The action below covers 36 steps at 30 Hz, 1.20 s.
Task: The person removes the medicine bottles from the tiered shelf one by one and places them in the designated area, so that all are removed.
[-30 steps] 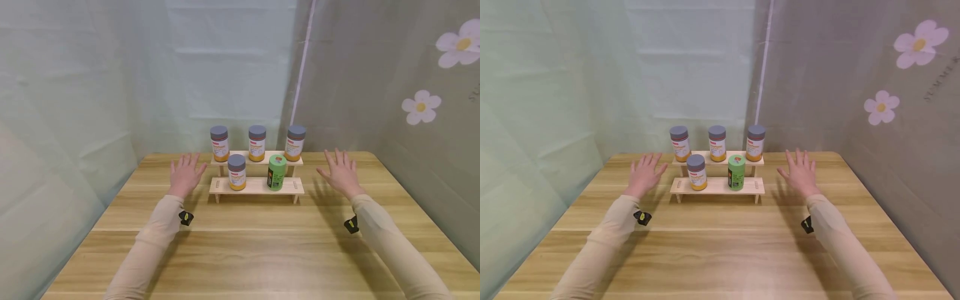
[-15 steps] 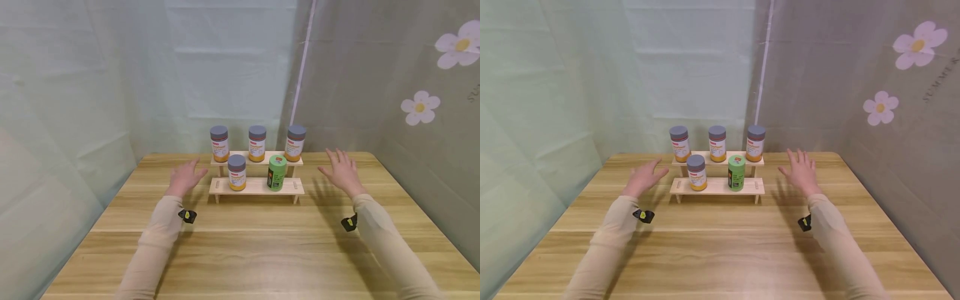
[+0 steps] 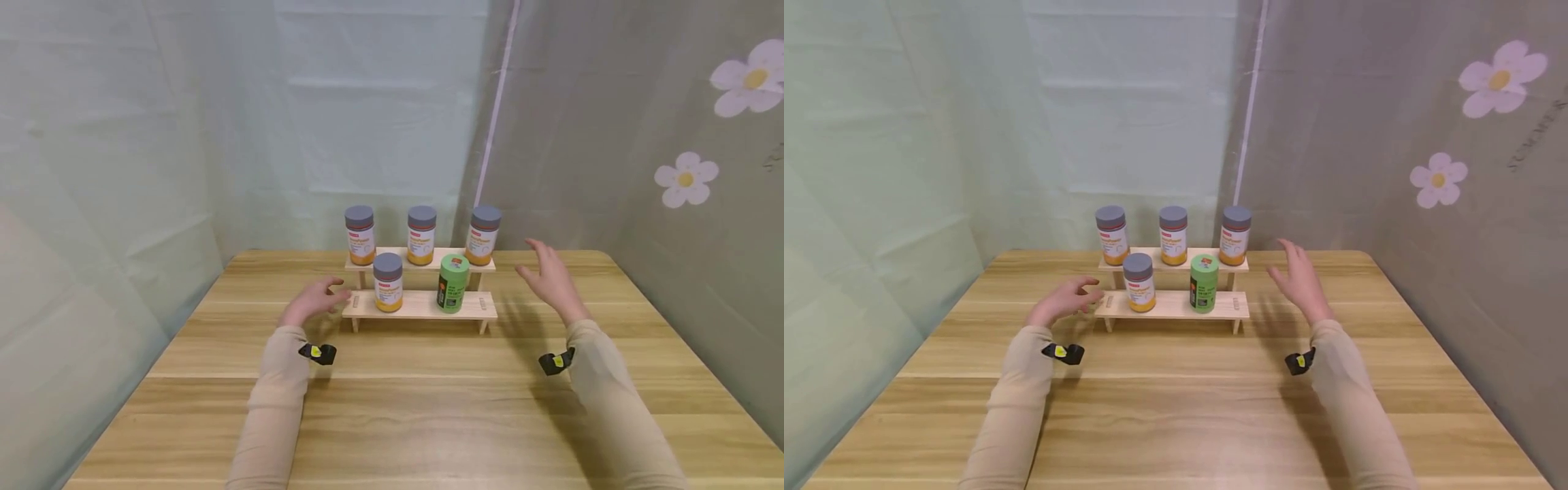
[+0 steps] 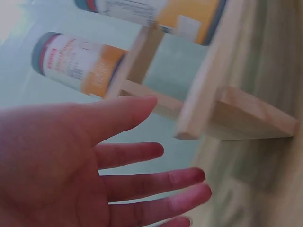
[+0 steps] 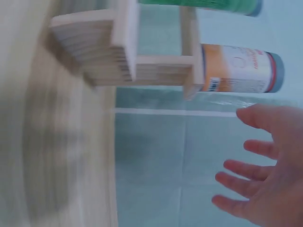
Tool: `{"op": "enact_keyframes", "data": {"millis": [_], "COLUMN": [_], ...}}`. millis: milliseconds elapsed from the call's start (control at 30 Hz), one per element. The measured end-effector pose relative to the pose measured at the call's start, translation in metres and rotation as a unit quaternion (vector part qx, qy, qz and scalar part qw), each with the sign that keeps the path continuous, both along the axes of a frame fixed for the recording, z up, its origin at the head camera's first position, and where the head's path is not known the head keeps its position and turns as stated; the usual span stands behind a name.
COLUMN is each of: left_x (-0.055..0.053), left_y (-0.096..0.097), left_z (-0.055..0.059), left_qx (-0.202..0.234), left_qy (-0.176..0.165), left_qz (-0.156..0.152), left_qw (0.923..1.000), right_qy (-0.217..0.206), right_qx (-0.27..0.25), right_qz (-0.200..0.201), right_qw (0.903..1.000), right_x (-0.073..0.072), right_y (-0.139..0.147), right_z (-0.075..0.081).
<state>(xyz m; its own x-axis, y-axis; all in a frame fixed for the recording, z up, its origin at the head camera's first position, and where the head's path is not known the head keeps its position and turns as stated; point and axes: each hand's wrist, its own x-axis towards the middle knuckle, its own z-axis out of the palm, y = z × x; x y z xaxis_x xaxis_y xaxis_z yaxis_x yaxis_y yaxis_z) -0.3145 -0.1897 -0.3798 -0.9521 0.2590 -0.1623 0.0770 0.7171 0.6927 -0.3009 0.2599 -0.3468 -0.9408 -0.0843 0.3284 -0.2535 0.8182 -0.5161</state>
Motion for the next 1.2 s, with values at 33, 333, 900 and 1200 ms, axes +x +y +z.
{"op": "enact_keyframes", "data": {"millis": [33, 333, 900, 1200], "left_x": [-0.001, -0.006, -0.012, -0.012], "left_y": [0.0, -0.004, -0.004, -0.002], "left_z": [-0.002, -0.015, -0.026, -0.027], "left_qx": [0.016, 0.074, 0.125, 0.138], "left_qy": [-0.01, -0.037, -0.037, -0.052], "left_qz": [-0.002, -0.002, -0.025, -0.028], "left_qw": [0.9998, 0.9965, 0.9911, 0.9887], "right_qy": [0.005, 0.002, -0.069, -0.067], "right_qx": [-0.016, -0.116, -0.316, -0.363], "right_qz": [0.005, 0.029, 0.068, 0.074], "right_qw": [0.9998, 0.9928, 0.9436, 0.9264], "right_x": [-0.001, -0.01, -0.036, -0.043], "right_y": [-0.001, -0.01, -0.043, -0.048], "right_z": [0.001, 0.015, 0.022, 0.019]}}
